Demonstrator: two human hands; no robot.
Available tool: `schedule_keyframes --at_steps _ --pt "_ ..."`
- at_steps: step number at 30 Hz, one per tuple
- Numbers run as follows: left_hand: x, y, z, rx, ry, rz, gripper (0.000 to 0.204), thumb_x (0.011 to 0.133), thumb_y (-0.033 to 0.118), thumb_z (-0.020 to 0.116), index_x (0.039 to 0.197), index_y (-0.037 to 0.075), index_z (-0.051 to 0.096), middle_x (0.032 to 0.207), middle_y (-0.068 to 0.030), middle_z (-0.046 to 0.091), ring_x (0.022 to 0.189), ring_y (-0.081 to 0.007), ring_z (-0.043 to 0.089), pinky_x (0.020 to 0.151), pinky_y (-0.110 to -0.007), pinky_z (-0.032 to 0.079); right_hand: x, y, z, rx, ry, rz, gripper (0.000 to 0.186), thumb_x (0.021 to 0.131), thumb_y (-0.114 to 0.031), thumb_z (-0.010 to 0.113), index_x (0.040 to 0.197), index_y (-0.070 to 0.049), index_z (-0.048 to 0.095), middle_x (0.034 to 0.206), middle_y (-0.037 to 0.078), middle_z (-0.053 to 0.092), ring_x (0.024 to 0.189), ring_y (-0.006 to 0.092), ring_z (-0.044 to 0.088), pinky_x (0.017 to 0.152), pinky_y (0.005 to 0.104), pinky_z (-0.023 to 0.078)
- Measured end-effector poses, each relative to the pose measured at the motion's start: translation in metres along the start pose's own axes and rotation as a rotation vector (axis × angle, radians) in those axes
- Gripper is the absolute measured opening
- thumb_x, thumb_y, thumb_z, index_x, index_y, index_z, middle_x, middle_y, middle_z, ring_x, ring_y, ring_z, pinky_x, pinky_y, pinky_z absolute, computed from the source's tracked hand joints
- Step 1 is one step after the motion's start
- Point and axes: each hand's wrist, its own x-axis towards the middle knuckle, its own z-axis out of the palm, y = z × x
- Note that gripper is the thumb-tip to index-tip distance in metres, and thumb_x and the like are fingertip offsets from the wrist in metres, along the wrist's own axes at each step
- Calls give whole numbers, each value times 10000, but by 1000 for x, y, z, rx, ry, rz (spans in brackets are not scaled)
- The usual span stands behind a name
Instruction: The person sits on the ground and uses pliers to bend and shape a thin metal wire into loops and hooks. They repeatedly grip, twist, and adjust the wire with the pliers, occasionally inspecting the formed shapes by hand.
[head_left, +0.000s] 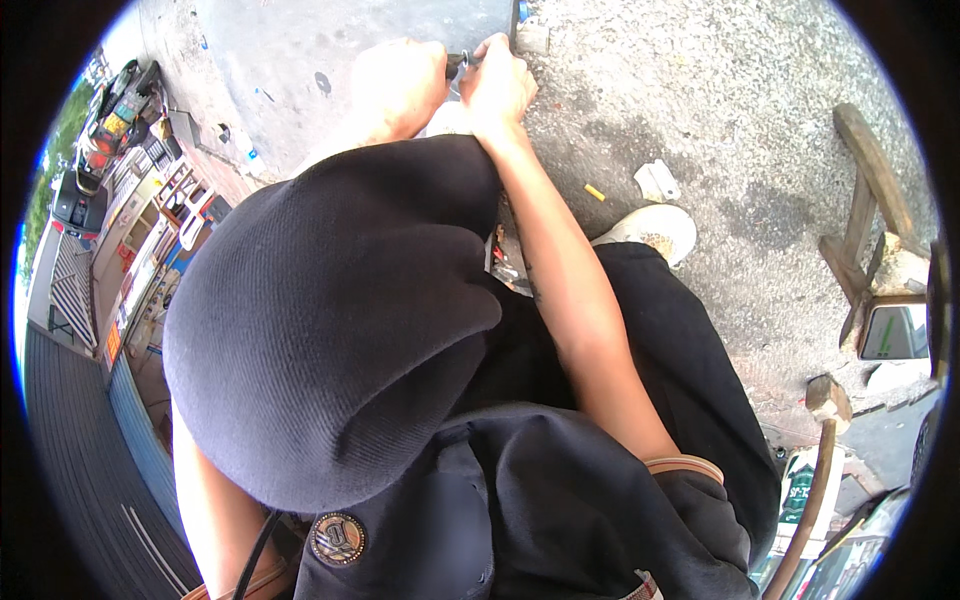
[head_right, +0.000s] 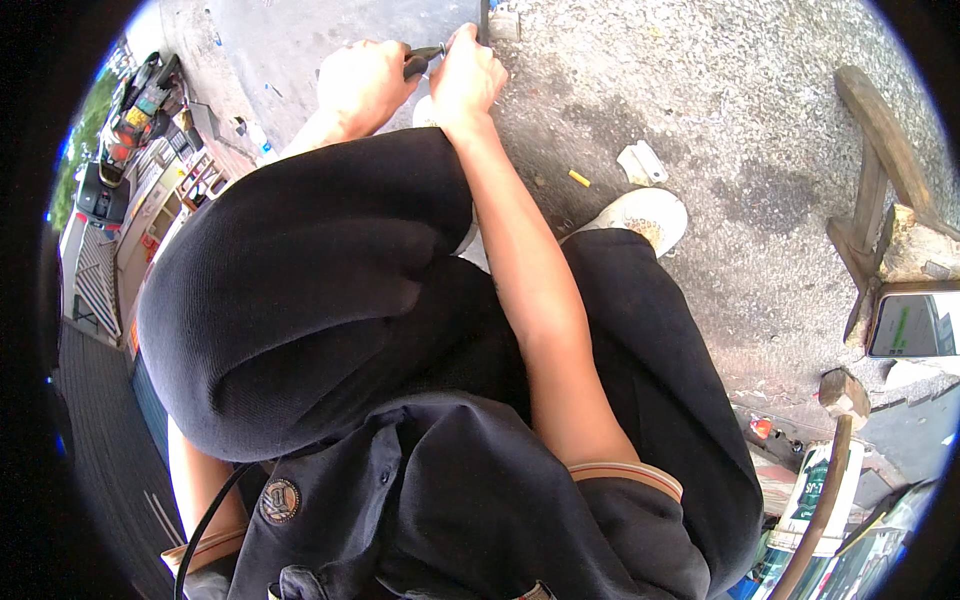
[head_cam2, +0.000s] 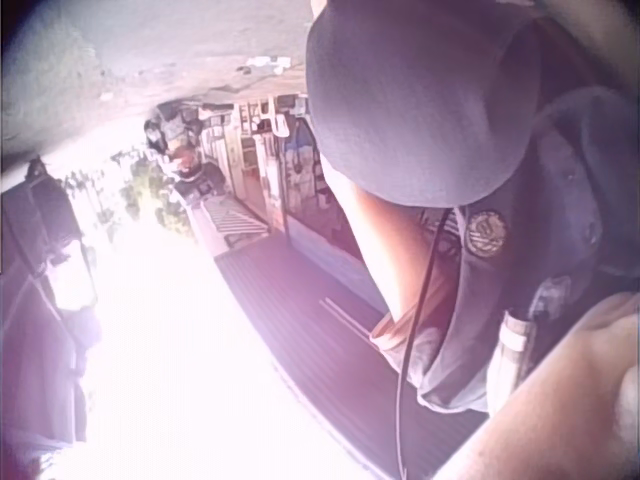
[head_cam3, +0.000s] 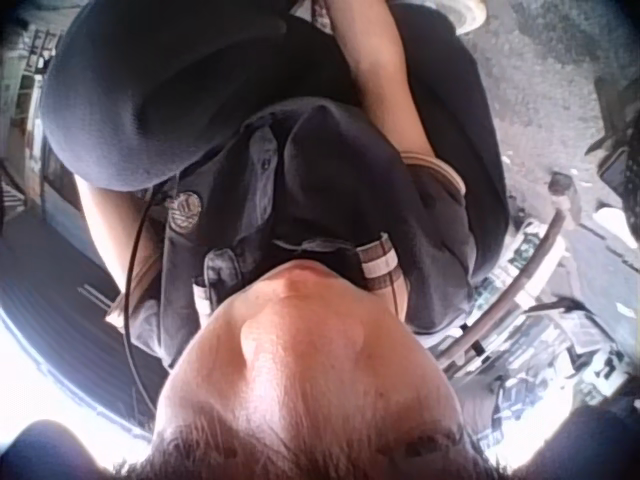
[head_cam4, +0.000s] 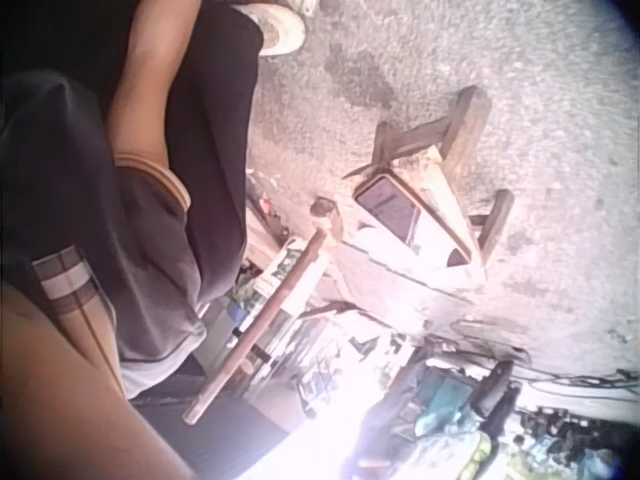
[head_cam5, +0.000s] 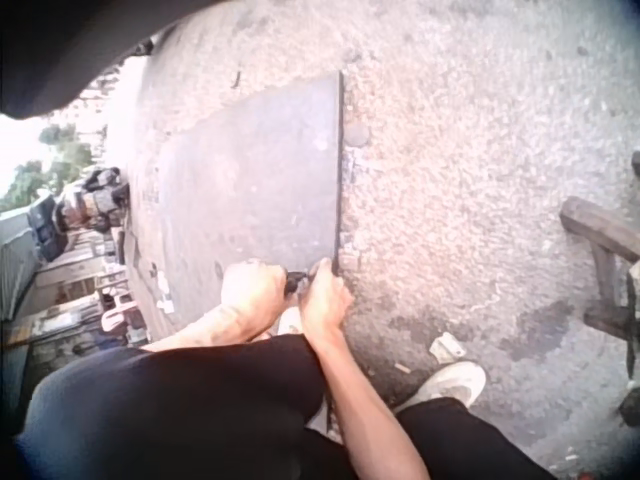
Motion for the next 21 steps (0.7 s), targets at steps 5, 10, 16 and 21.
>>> schedule_keyframes --at_steps 5,10,16,21 --pt "-4 -9 -1 -281 -43 -161 415 823 391 761 1090 72 761 909 -164 752 869 -333 738 836 -409 579 1 0 0 30 -30 47 261 786 -117 736 1000 -99 586 767 171 703 820 396 701 793 489 517" --pt "-18 1 11 -345 -23 -223 468 863 423 709 1176 76 730 993 -177 744 935 -345 727 888 -409 562 0 1 3 39 9 25 271 790 -111 739 1009 -101 581 766 164 707 804 390 704 776 487 512" --pt "-26 17 -3 -176 -51 -138 393 902 355 669 1214 120 709 936 -192 734 900 -350 722 803 -428 581 0 7 5 56 0 9 284 789 -100 747 1018 -86 577 802 128 732 808 353 716 776 468 517" --pt "-19 0 3 -262 -3 -84 362 886 367 706 1136 110 751 851 -190 734 823 -343 735 773 -401 588 0 8 7 38 11 8 315 792 -101 763 1048 -84 580 826 99 742 815 322 722 787 444 521"
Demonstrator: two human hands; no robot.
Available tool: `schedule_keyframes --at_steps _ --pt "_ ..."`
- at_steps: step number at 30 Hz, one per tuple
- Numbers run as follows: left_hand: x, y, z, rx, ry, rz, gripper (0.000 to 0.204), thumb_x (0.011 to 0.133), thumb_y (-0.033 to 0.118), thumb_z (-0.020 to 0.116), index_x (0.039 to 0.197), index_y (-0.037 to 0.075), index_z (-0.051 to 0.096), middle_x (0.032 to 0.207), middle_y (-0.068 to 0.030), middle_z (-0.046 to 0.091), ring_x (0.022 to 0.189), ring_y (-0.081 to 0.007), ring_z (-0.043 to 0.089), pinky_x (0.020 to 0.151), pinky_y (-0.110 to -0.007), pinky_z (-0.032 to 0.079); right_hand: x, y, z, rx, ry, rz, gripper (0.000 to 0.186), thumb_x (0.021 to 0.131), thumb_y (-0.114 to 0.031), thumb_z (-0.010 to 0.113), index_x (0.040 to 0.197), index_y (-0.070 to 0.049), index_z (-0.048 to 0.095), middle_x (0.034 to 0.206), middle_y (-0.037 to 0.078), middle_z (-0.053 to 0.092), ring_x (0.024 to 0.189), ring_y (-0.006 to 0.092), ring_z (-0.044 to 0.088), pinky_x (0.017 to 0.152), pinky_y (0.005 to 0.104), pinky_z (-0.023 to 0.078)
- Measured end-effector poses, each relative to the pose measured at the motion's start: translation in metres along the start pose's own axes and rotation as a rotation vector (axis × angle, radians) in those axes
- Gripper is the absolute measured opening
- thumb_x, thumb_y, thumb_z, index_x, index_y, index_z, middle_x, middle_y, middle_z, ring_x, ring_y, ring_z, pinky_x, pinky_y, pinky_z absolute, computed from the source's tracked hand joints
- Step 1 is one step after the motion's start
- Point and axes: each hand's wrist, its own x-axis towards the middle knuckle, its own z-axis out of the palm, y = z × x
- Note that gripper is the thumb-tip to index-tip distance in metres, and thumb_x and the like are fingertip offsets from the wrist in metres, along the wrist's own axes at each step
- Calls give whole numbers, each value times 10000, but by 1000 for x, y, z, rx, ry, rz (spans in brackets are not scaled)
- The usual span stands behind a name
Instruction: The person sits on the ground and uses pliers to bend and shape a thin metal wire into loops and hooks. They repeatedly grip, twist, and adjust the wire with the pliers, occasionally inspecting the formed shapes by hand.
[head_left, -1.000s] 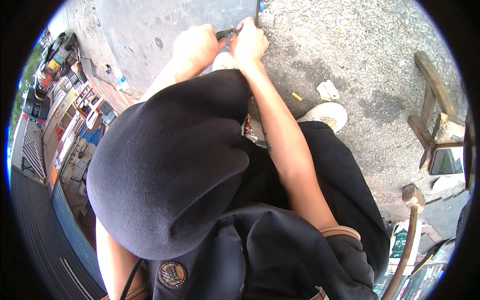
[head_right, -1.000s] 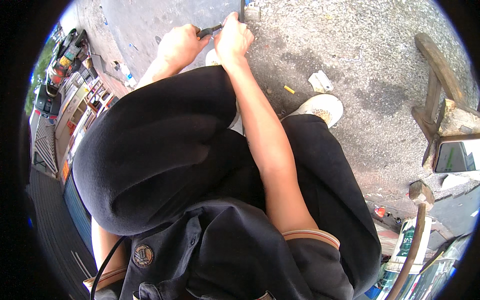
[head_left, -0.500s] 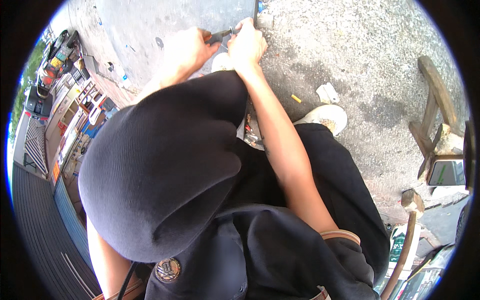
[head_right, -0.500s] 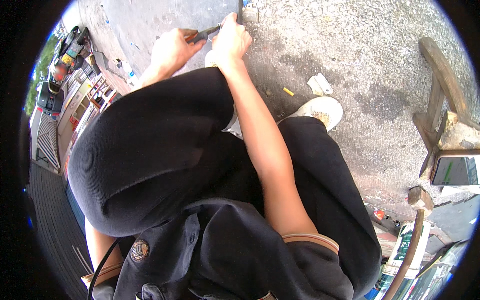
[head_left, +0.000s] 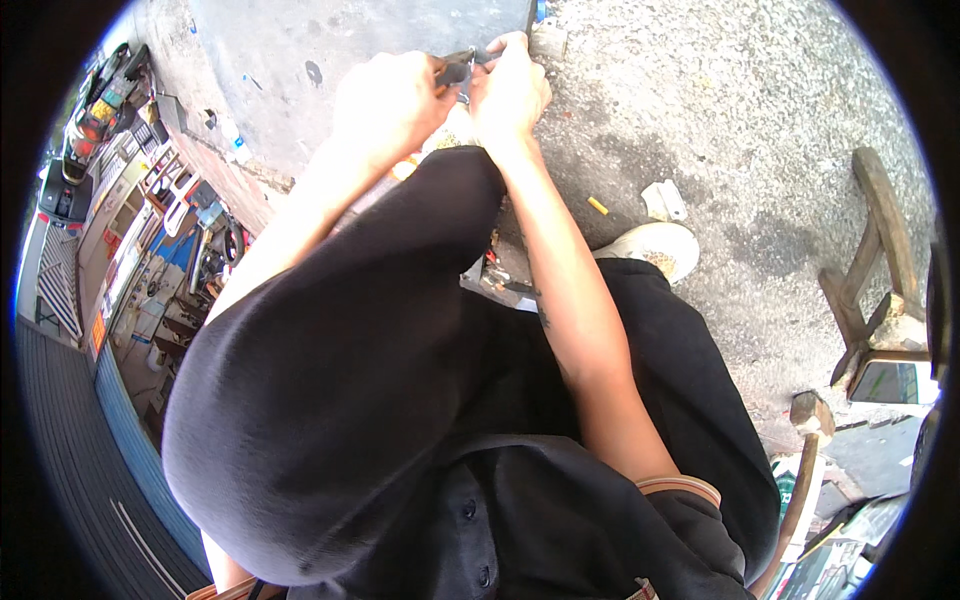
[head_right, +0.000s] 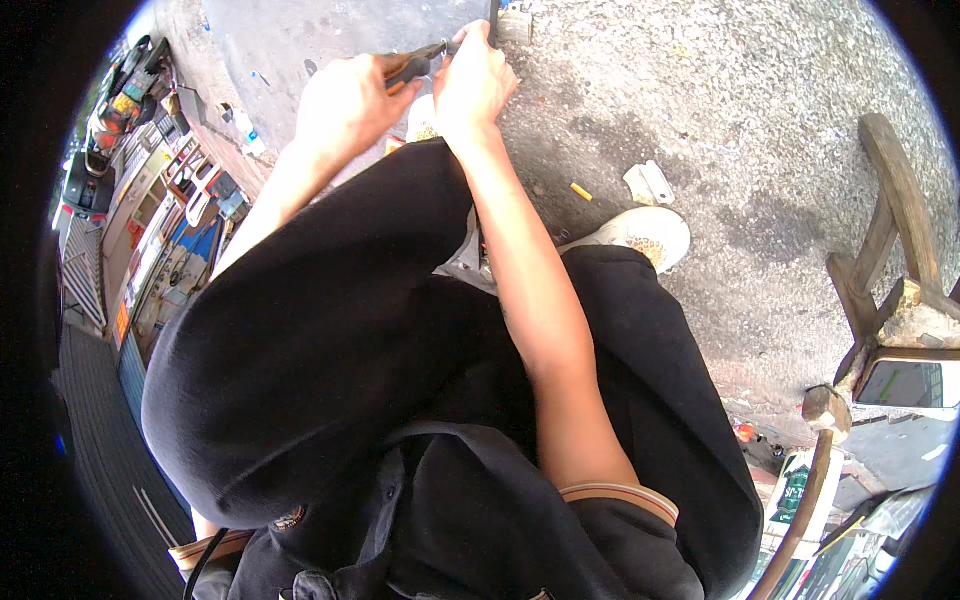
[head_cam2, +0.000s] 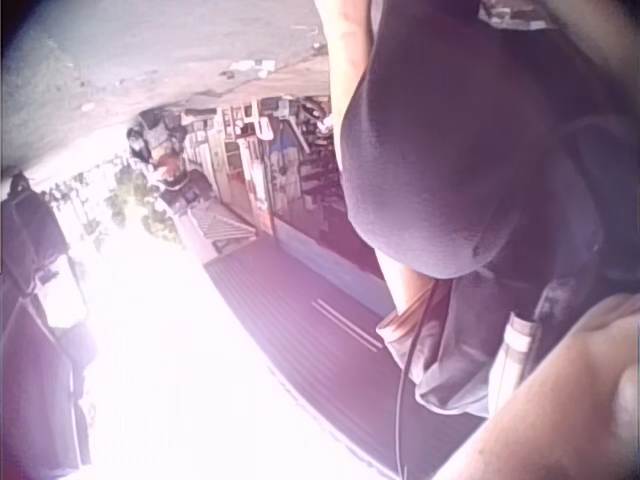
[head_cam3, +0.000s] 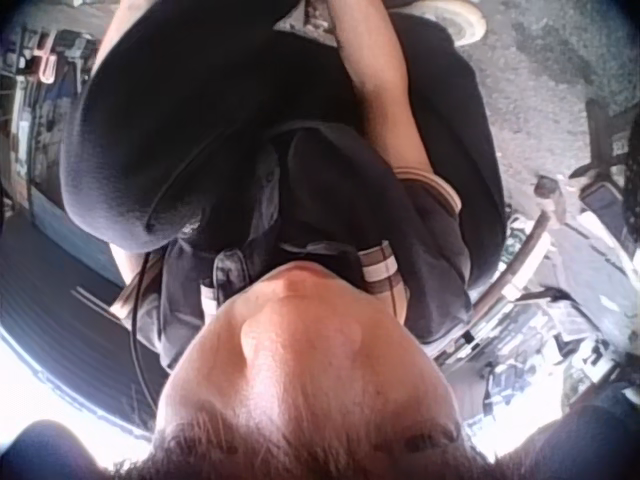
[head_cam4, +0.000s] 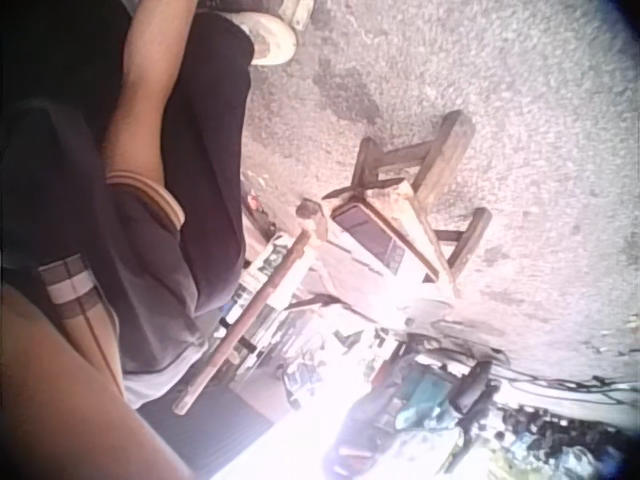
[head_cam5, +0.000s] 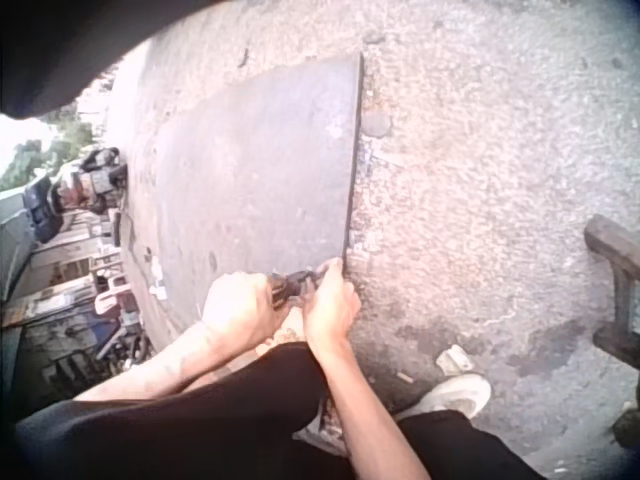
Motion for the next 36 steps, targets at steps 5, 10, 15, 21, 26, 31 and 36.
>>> schedule_keyframes --at_steps 5,10,15,21,26,31,36 --pt "8 -26 -3 -229 -74 -43 427 881 424 729 1101 61 768 794 -184 736 743 -252 748 717 -349 577 0 -1 1 -8 6 23 335 788 -109 778 1058 -82 582 820 91 738 807 307 723 789 438 519" --pt "14 -34 -3 -261 -78 -36 417 883 419 719 1094 63 773 777 -176 735 727 -229 744 732 -365 582 1 -1 3 -42 17 32 361 769 -102 796 1064 -82 589 813 82 738 796 291 723 779 424 519" --pt "20 -36 -1 14 7 208 314 890 332 702 1056 76 776 844 -177 740 770 -305 740 764 -397 591 1 0 3 -34 45 -11 377 749 -87 807 1053 -85 584 788 72 739 787 276 722 765 410 521" --pt "16 -36 1 125 73 339 247 887 270 700 997 58 762 834 -171 732 759 -329 728 755 -409 588 -1 -2 8 -40 69 25 396 736 -79 809 1053 -87 571 770 69 737 781 254 723 753 386 522" --pt "19 -42 4 -72 205 312 257 915 256 645 891 22 749 808 -191 720 768 -339 728 724 -391 588 -2 9 15 5 164 -69 401 728 -65 818 1043 -80 571 751 66 731 744 227 722 698 356 525" --pt "19 -37 -11 -160 -137 -7 312 825 268 723 906 -33 729 883 -262 712 877 -382 718 809 -460 575 8 28 23 21 177 -168 410 718 -93 847 1028 -58 581 721 63 721 661 205 710 668 311 521" --pt "13 -40 -7 -162 -46 73 292 835 263 689 894 -20 729 874 -255 714 848 -389 718 773 -466 573 7 30 0 -194 107 -328 370 737 -77 835 1028 -54 607 744 53 719 728 188 721 702 299 522"
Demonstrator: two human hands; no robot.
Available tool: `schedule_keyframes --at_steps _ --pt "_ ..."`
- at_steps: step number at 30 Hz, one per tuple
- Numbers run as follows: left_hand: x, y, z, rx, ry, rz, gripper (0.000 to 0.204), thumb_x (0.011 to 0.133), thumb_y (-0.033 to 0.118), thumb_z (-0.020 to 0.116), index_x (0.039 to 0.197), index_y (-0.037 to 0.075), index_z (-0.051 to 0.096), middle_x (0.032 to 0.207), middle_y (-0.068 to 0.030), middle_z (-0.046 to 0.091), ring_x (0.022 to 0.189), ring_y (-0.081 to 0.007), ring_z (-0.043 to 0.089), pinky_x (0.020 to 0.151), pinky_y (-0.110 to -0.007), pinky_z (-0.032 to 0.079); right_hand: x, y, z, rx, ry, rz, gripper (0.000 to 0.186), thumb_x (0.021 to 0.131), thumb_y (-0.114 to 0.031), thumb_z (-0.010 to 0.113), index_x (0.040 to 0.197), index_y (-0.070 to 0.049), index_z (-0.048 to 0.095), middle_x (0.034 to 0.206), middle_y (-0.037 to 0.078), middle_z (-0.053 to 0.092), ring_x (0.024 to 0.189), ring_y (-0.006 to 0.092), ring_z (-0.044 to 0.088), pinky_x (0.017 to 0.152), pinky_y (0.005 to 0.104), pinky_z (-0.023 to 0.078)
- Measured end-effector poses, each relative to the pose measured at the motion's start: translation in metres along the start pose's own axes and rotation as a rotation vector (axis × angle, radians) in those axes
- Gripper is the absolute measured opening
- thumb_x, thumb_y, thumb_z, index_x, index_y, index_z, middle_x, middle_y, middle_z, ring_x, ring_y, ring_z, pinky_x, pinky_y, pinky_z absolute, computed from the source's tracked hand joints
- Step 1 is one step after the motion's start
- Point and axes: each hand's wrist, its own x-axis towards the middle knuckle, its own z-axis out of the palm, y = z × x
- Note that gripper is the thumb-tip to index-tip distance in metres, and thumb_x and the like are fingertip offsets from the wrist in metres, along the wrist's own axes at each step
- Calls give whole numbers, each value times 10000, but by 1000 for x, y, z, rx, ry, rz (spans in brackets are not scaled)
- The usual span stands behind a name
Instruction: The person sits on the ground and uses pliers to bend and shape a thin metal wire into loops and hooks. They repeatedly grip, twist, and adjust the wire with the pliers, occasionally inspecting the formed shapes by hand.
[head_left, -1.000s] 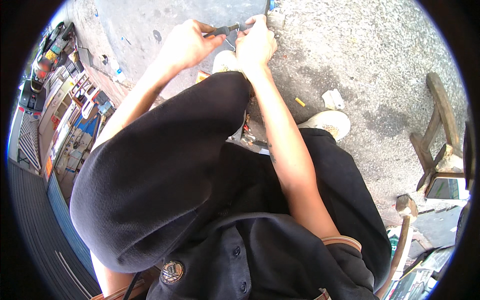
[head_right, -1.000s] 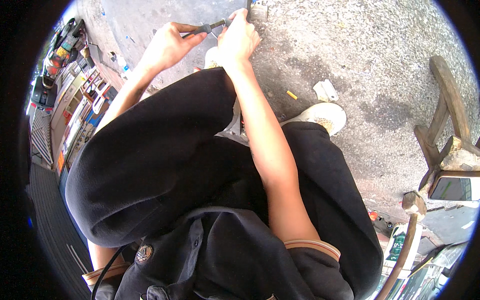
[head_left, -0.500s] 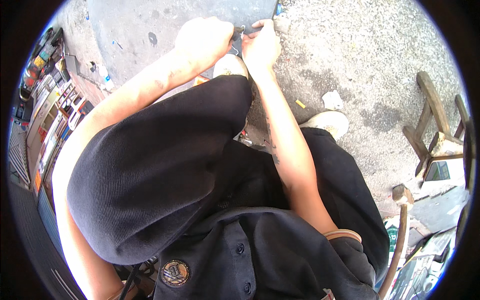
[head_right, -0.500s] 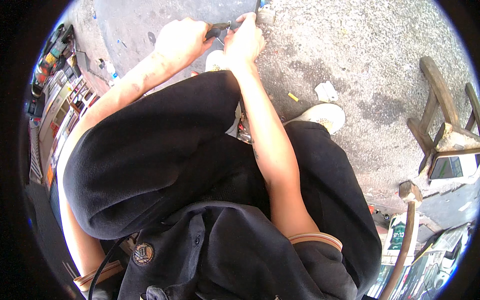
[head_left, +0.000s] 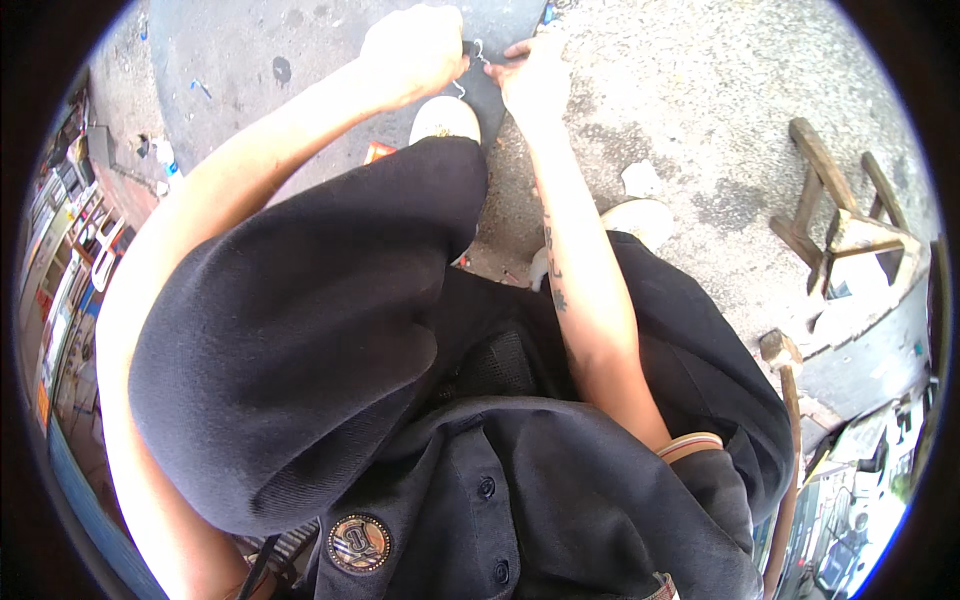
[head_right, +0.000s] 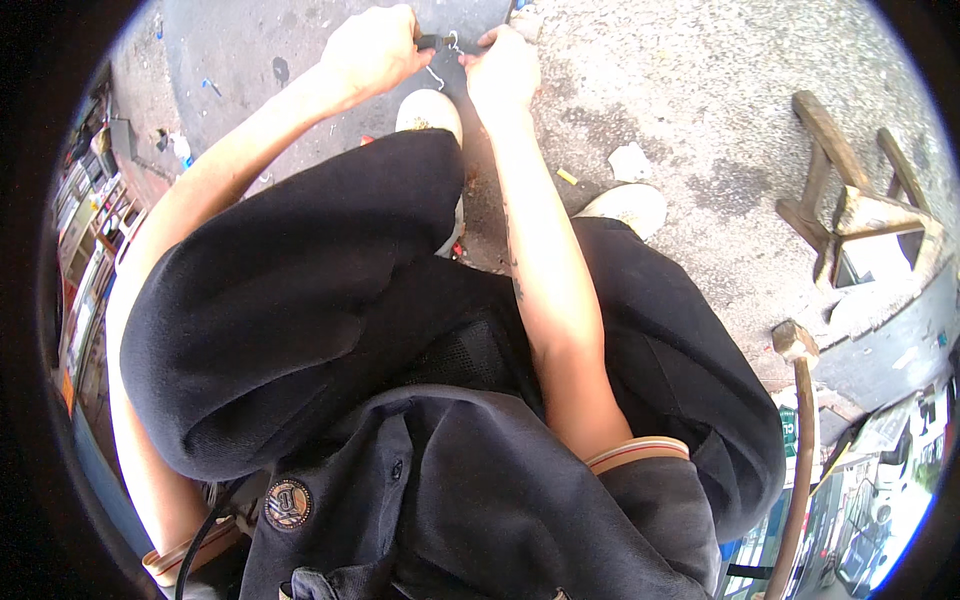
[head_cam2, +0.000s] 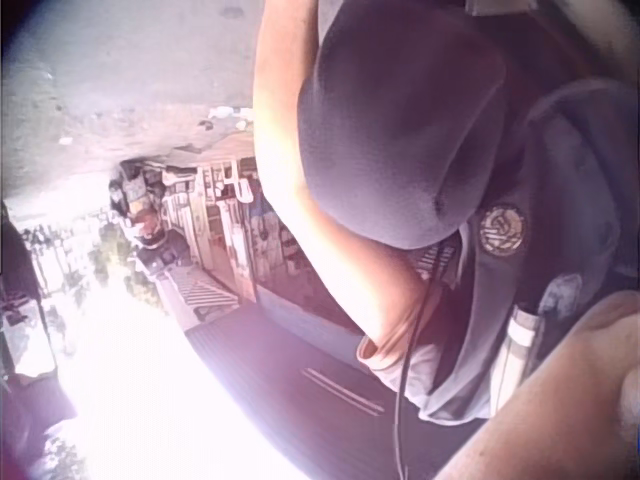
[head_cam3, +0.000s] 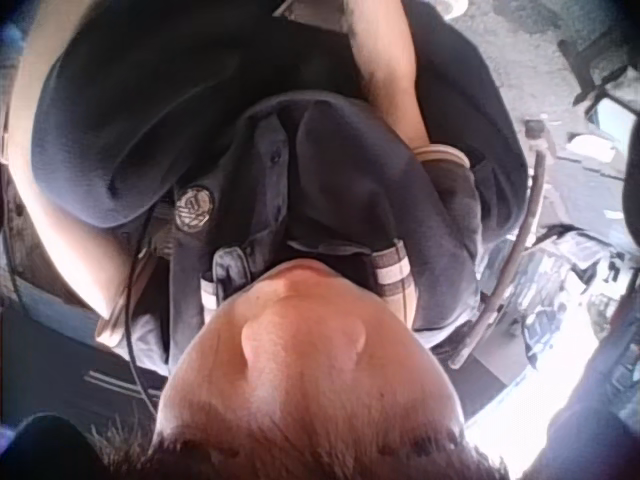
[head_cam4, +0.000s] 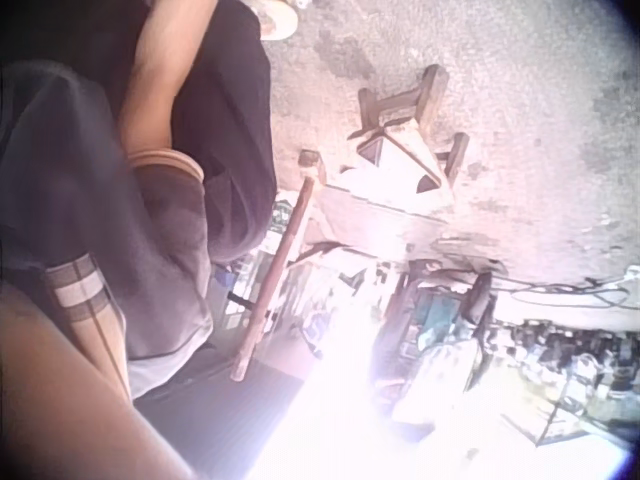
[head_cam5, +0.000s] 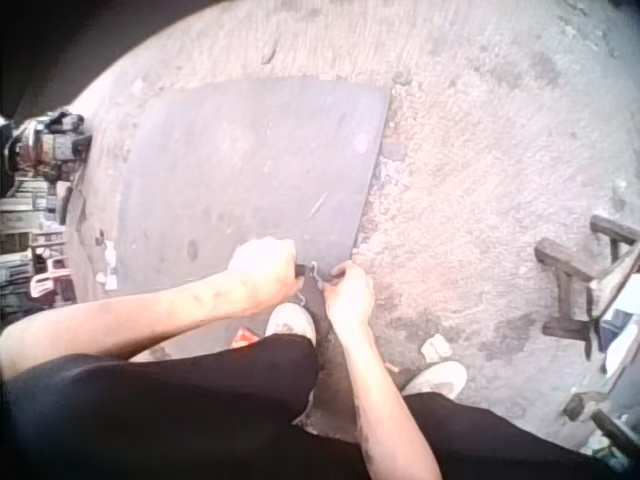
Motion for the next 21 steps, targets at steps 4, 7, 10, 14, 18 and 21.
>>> schedule_keyframes --at_steps 4,7,10,14,18,21 --pt "11 -11 20 -41 179 255 266 859 274 671 852 15 730 838 -218 717 752 -352 721 680 -449 571 -6 -33 -34 -68 26 -116 398 756 -73 813 1105 -30 628 892 103 723 816 211 729 760 337 542" --pt "17 -15 25 1 213 390 302 918 266 607 844 0 729 766 -200 701 702 -325 716 671 -396 570 -13 -74 -51 297 -146 105 437 909 -112 680 1290 28 518 1046 191 690 868 266 726 760 358 588" --pt "25 -21 7 -46 -5 492 349 954 232 525 820 -32 710 687 -189 669 610 -276 671 618 -380 542 -24 -116 -50 780 -222 548 418 1047 -178 466 1358 92 390 1074 248 664 920 289 716 740 373 628" --pt "27 -22 -9 -707 -426 0 259 921 163 522 827 4 703 693 -157 645 550 -238 596 507 -391 481 -18 -143 -51 1100 -284 689 400 1065 -220 425 1304 101 440 1068 257 639 949 323 699 800 474 633" --pt "22 -30 2 -1041 -510 -138 251 962 117 447 906 -22 649 760 -71 592 639 -157 526 585 -337 461 -9 -146 -62 1165 -238 820 364 1000 -108 479 1258 147 446 905 199 610 766 282 697 668 470 658" --pt "14 -33 22 -1326 -456 -259 227 954 49 444 930 -37 653 774 -64 603 625 -132 517 554 -299 443 -5 -150 -61 1128 -238 939 269 1027 -118 494 1119 134 521 1000 205 583 844 272 661 783 456 637"
